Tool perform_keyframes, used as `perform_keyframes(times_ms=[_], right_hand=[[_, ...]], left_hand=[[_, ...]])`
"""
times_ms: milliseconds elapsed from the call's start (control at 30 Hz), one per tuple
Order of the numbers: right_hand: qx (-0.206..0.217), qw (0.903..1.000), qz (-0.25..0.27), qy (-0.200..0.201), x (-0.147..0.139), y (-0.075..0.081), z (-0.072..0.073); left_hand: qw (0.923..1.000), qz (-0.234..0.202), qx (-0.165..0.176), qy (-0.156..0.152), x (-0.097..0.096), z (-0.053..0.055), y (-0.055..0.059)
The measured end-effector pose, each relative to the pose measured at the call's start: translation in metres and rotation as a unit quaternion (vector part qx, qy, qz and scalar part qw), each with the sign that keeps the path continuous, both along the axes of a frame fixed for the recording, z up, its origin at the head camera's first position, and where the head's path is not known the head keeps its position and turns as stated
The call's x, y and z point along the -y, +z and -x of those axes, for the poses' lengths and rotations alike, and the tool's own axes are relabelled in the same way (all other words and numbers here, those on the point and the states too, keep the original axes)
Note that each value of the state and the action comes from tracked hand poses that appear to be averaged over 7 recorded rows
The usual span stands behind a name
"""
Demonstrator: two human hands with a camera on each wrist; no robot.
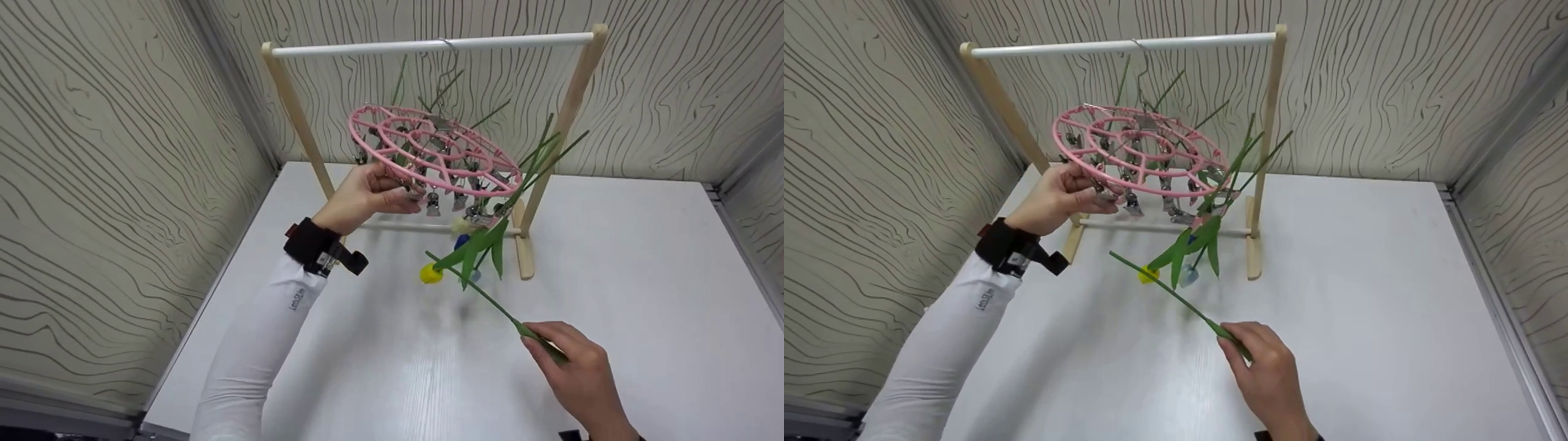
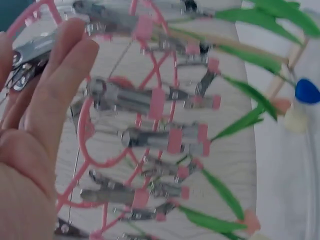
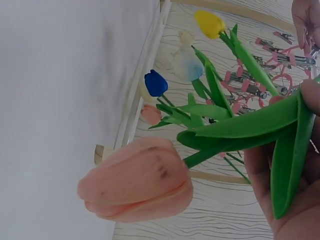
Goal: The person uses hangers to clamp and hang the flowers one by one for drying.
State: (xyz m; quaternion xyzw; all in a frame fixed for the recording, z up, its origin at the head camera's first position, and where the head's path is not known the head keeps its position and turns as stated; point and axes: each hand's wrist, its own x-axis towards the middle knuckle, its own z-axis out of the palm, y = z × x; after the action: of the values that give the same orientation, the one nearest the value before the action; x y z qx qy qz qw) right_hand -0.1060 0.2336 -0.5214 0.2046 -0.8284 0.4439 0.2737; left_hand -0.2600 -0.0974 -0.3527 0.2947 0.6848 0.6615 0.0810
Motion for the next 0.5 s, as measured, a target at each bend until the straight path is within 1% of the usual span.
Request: perform_keyframes(times_ms=[67,167,233,300,367,433,500], right_hand=[[-0.001,1.0,0.009,0.005,0.005,0.004,0.003],[-0.007,0.9995,0.029,0.008,0.013,0.01,0.008],[-0.016,0.9989,0.042,0.008,0.019,0.014,0.012],[-0.008,0.9979,0.064,0.007,0.024,0.019,0.016],[-0.011,0.9962,0.086,0.006,0.031,0.025,0.021],[-0.015,0.993,0.117,0.012,0.038,0.03,0.026],[-0.02,0.9883,0.15,0.017,0.047,0.037,0.031]], left_hand=[[0.9997,0.006,-0.016,0.017,-0.006,-0.004,-0.002],[0.9978,0.012,-0.04,0.05,-0.015,-0.01,-0.005],[0.9978,-0.01,-0.039,0.054,-0.021,-0.014,-0.008],[0.9974,-0.049,-0.03,0.043,-0.027,-0.017,-0.013],[0.9951,-0.093,-0.016,0.029,-0.035,-0.021,-0.018],[0.9903,-0.138,0.009,0.02,-0.044,-0.026,-0.023],[0.9818,-0.185,0.041,0.015,-0.054,-0.031,-0.028]])
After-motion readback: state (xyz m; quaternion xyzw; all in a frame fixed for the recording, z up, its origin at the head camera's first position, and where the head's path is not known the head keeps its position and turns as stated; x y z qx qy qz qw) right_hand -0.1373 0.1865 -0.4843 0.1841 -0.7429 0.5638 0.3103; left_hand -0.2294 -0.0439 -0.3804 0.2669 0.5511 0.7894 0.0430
